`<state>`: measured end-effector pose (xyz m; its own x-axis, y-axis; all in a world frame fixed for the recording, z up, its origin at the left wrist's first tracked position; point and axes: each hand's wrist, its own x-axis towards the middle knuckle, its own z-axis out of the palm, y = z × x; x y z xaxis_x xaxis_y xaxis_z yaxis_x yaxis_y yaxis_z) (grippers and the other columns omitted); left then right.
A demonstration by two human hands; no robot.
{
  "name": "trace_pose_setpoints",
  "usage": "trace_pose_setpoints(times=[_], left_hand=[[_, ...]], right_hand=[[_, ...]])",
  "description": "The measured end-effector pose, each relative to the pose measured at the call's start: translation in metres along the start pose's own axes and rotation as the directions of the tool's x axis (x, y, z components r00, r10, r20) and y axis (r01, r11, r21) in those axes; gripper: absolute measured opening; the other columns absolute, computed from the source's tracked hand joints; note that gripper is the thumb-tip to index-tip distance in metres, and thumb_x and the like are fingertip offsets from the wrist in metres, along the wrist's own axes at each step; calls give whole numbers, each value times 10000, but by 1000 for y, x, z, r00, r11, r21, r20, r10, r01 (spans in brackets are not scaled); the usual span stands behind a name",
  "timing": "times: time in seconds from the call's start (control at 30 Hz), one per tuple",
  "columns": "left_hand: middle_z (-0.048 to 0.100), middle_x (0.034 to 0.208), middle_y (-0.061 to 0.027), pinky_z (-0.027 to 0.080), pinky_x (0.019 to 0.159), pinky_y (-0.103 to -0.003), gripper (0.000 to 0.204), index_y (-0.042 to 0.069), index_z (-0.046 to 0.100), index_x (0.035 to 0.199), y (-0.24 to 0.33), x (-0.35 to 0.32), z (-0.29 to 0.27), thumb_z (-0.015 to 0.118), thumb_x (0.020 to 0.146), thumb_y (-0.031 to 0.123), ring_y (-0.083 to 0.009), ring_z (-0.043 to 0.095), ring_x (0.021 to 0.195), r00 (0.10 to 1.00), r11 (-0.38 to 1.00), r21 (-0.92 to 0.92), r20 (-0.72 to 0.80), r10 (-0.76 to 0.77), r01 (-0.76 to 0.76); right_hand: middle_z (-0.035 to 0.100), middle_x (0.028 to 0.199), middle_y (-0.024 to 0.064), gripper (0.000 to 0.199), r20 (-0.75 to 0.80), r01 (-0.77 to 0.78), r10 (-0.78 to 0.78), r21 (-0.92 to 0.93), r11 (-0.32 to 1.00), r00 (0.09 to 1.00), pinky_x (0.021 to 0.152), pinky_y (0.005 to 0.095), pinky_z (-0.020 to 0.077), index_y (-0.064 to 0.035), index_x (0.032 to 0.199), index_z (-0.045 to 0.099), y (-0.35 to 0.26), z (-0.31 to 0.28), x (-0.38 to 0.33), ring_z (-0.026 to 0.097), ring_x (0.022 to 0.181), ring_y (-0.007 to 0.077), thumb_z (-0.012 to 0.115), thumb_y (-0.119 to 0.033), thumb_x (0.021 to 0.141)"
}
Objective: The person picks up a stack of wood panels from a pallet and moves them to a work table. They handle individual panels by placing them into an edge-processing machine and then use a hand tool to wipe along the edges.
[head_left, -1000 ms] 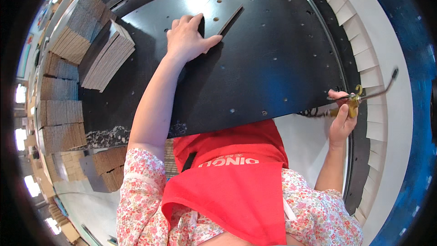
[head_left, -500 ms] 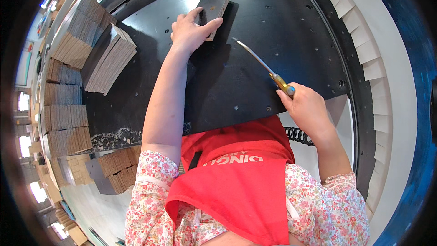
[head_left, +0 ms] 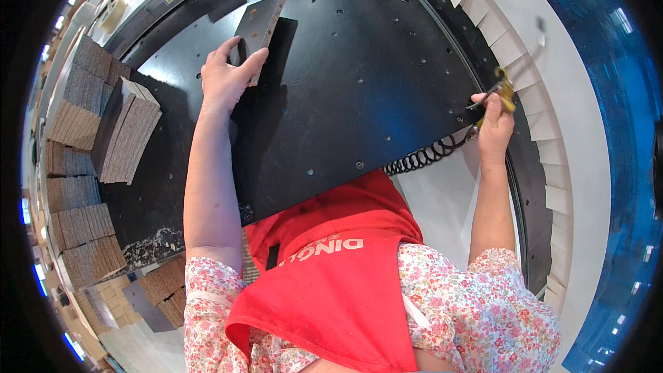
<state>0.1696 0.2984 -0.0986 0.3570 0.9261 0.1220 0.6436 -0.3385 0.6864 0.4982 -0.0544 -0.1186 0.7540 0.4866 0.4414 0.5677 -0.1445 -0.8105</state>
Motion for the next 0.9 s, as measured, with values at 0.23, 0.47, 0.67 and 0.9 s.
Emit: trace_pose_setpoints(times=[0.23,0.47,0.67,0.9], left_hand=[[650,1154,-124,494,896,-293,783,-5,574,1376,24,-29,-30,840,785,433,-174,623,1044,991,831,-542,22,-136,126],[604,1217,-125,440,1007,-316,622,15,571,1388,2,-66,-77,743,889,343,-190,572,1129,994,823,-568,-105,-39,-27],[595,1284,-155,444,1043,-322,581,-43,498,1420,-19,-106,-99,666,951,255,-196,582,1178,984,718,-695,-148,-100,-31],[638,1142,-73,500,873,-289,504,28,599,1344,-24,-156,-115,706,883,201,-142,603,989,920,780,-625,-298,-255,14]], right_hand=[[722,1020,197,384,-35,21,-31,-251,968,999,886,389,486,68,1107,681,29,-9,-36,665,943,319,510,-272,1061],[732,1021,180,388,-206,31,-79,-229,973,975,879,393,493,61,1080,705,19,0,-32,675,945,302,481,-255,1074],[676,1077,182,342,-97,61,-99,-335,940,990,942,398,463,53,1150,636,26,-15,-41,627,1030,304,481,-242,1071],[656,1159,274,408,211,67,123,-716,695,970,963,486,457,54,1139,668,-11,-3,-47,599,1090,423,538,-316,1026]])
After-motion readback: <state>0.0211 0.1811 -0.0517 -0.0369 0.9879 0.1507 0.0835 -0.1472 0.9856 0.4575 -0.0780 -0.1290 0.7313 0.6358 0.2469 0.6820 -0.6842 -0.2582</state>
